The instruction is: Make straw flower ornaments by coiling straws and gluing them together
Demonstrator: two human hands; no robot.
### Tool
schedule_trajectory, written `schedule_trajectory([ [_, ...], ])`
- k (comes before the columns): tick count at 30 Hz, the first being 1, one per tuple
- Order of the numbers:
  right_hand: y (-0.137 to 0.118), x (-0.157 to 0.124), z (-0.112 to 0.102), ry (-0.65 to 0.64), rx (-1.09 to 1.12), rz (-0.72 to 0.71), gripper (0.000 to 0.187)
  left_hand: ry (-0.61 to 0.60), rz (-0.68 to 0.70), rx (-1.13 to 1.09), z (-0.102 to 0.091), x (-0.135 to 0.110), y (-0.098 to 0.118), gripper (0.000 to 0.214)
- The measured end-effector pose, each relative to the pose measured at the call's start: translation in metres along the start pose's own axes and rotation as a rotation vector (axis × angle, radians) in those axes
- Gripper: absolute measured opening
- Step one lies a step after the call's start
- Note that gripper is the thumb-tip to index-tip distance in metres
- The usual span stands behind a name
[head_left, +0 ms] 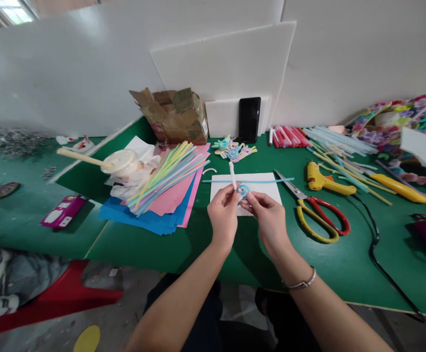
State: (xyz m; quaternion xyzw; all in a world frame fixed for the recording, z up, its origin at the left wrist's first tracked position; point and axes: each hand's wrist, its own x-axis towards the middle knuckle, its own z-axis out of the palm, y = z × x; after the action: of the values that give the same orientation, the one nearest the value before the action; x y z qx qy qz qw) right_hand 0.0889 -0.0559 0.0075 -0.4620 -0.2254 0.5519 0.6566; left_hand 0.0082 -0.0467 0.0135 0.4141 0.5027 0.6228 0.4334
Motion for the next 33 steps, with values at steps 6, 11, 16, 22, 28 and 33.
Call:
schedule_trajectory([
  [6, 0.0014, -0.0019, 0.0021, -0.029, 0.056, 0.015, 0.024, 0.033, 0.015, 0.003, 0.0012, -0.0023, 0.0011, 0.017],
  [11, 0.001, -0.0019, 0.0037, -0.013, 0.087, 0.036, 0.024, 0.029, 0.011, -0.004, 0.0008, -0.003, -0.0002, 0.018],
  [16, 0.0016, -0.0014, 0.0026, 0.002, 0.07, 0.005, 0.021, 0.01, 0.028, 0.008, 0.0012, -0.005, -0.0008, 0.018],
  [22, 0.0017, 0.0014, 0.0004, 0.008, 0.016, -0.03, 0.02, -0.004, 0.041, 0.069, 0.0008, -0.0051, 0.0002, 0.017],
  [28, 0.0006, 0.0036, -0.0005, -0.005, 0.006, -0.006, 0.021, -0.002, 0.012, 0.034, 0.0016, -0.0053, -0.0013, 0.016],
  [33, -0.0041, 0.0056, -0.003, -0.039, -0.051, 0.0, 0.023, 0.005, 0.015, 0.057, 0.0023, -0.0058, -0.003, 0.017],
])
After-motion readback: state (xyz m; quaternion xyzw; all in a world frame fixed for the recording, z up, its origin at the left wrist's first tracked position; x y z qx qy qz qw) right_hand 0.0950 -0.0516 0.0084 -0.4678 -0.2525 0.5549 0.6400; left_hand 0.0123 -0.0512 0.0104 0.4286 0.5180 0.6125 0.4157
